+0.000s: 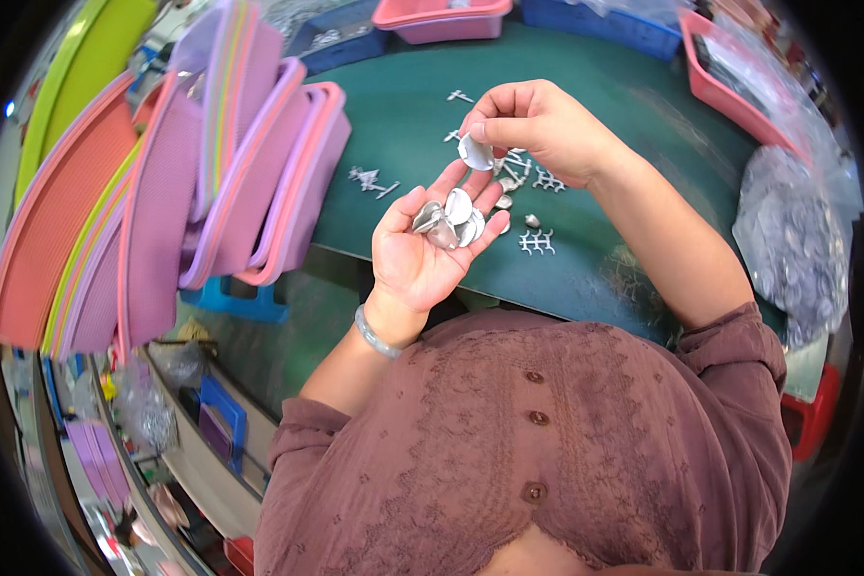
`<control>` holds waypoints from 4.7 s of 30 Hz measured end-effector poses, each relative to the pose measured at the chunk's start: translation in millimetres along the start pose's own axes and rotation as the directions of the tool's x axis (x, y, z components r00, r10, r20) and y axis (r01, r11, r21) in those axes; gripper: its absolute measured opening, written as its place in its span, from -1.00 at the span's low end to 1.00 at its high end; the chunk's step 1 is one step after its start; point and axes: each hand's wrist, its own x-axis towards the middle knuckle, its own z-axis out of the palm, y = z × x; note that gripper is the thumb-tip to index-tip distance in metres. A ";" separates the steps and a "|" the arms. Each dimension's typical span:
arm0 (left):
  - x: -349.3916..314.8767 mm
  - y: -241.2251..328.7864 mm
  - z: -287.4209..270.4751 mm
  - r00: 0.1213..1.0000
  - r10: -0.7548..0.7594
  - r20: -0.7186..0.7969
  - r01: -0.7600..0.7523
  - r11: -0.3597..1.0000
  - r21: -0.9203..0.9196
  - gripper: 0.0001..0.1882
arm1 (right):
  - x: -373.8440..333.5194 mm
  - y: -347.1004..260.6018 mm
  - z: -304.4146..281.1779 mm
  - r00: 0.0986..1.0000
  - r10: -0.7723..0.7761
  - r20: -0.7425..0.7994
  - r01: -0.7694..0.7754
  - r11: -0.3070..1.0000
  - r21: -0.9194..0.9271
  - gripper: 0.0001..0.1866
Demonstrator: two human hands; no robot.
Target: The person picks up several white heart-shaped and star-shaped plastic items by hand from a work table, gathers them, and places them into a clear plastic bag.
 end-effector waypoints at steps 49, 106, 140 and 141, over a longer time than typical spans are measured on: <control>-274.9 30.3 -121.3 0.750 0.646 -0.141 -0.659 0.715 -0.232 -0.45 | 27.0 98.0 298.4 0.824 0.154 0.545 -0.146 0.988 -0.059 -0.88; -268.3 32.2 -118.5 0.796 0.588 -0.143 -0.605 0.778 -0.168 -0.35 | 22.1 82.5 295.8 0.446 -0.294 0.845 0.740 0.652 -0.164 -0.65; -261.1 31.9 -121.7 0.669 0.729 -0.143 -0.739 0.634 -0.226 -0.35 | -8.7 96.6 301.9 0.687 -0.233 0.689 0.650 0.622 -0.437 -0.74; -260.4 31.7 -121.6 0.664 0.733 -0.146 -0.743 0.626 -0.237 -0.36 | -11.2 101.9 301.3 0.726 -0.198 0.659 0.595 0.661 -0.457 -0.76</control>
